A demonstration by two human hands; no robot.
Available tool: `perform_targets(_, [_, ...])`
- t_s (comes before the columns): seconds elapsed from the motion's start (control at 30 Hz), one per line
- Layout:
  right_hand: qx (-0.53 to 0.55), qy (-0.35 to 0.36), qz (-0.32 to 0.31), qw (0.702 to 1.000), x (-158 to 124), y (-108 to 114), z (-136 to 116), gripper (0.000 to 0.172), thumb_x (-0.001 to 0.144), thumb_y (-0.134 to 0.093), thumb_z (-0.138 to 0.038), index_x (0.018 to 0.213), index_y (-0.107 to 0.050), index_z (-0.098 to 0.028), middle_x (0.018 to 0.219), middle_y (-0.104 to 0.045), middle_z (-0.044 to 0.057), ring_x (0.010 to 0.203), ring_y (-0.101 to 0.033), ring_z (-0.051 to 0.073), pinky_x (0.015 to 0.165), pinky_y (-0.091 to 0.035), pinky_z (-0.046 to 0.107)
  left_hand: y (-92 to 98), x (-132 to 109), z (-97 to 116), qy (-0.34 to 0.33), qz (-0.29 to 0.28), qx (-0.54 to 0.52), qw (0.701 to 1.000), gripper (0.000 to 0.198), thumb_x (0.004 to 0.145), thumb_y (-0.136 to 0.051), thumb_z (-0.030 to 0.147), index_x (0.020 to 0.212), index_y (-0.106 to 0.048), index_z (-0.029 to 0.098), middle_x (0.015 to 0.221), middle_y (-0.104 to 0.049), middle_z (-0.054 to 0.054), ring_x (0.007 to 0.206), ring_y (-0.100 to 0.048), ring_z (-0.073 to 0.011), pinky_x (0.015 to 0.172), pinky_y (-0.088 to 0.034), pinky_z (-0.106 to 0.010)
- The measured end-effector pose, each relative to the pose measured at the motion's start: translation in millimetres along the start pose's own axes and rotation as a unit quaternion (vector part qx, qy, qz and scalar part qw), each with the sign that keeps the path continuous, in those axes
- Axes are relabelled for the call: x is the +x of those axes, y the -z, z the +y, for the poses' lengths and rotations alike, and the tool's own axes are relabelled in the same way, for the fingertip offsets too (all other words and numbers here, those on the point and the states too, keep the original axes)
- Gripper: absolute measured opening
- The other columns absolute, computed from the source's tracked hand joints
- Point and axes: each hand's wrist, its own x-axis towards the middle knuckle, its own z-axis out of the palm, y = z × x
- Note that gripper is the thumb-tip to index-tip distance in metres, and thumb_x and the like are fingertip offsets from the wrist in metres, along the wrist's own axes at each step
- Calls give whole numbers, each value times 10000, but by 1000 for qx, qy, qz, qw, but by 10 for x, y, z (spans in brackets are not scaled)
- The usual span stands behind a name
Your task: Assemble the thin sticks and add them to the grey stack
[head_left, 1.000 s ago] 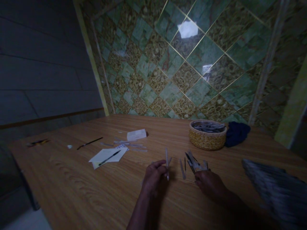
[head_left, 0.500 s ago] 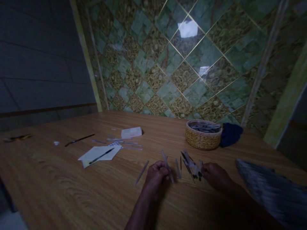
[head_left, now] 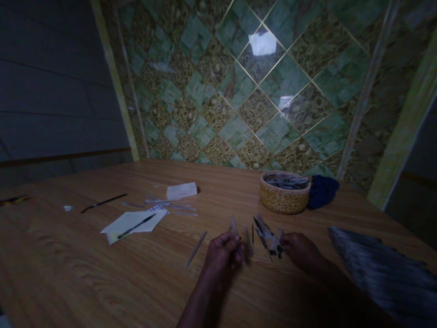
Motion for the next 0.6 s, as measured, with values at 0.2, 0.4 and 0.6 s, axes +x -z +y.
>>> perform_targets(0.2, [-41,-10,4,999,179,-6,-248,204,791,-474,-230,810,-664,-157,896,-691,131,829,-634,232,619,-372,271,30,49,-84,-11,-16,21,1000,317,660,-688,437,662,-601,133,530,-617,-16,360,-454,-67,351,-268,-168])
perform_targets(0.4, [-41,-55,-21,997,409,-86,-413,233,702,-561,-157,905,-673,-144,964,-689,173,872,-648,276,671,-438,323,20,27,-88,-14,-36,-5,999,323,676,-685,441,627,-588,136,392,-521,17,338,-410,-66,364,-241,-172])
perform_targets(0.6, [70,-68,-15,995,407,-52,-382,103,640,-596,-161,731,-644,-153,845,-707,145,780,-663,256,610,-445,295,10,1,-61,-18,-23,-9,1000,284,693,-678,384,614,-575,132,451,-567,-3,348,-413,-53,370,-250,-165])
